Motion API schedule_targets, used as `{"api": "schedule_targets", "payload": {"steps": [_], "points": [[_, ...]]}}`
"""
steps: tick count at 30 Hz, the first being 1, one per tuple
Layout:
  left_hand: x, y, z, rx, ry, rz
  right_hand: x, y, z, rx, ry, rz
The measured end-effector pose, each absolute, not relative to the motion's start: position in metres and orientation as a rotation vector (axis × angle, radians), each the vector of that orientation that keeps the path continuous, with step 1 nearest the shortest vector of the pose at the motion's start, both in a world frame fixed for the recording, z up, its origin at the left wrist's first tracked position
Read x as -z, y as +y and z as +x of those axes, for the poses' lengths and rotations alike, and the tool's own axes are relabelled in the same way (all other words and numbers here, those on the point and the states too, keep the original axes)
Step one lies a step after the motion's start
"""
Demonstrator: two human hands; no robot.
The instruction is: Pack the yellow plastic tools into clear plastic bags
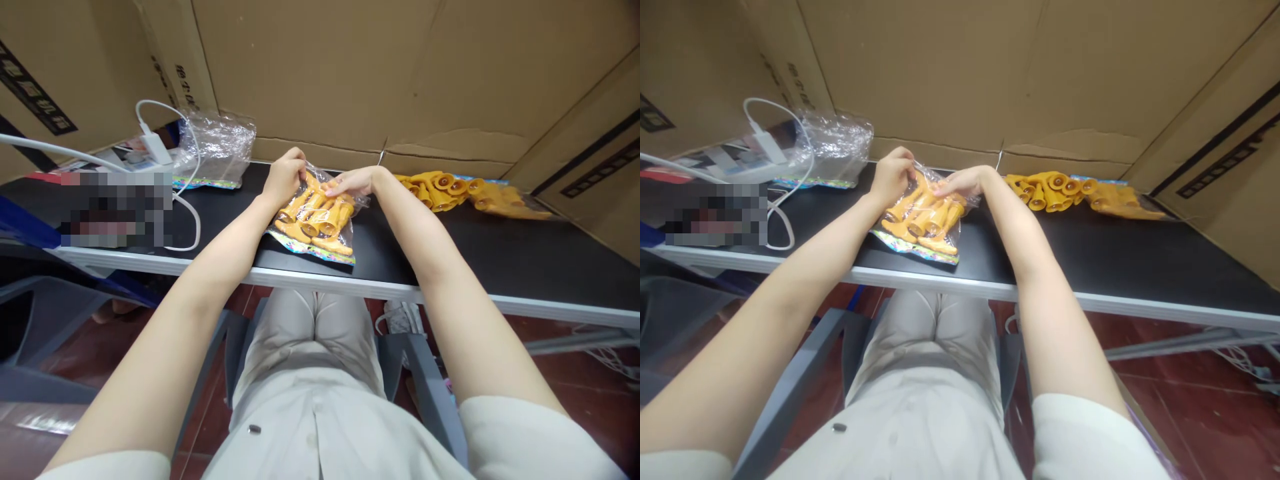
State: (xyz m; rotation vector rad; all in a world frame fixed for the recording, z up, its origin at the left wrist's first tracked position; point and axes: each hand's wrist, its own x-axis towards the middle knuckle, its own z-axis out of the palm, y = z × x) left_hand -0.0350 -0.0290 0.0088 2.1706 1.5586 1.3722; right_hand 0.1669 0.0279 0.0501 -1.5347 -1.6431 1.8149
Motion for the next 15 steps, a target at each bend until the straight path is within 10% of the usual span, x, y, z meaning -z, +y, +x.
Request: {"api": "schedule_targets", "payload": {"steps": [6, 15], "points": [[-0.010, -0.023, -0.050, -1.560, 1.616, 2.099, -0.065, 0.018, 0.201, -1.661, -1.680, -1.443], [0.008, -0.008, -0.062, -1.408, 1.683, 2.085, -0.131, 0.022, 0.373, -0.561, -1.350, -1.415]]}}
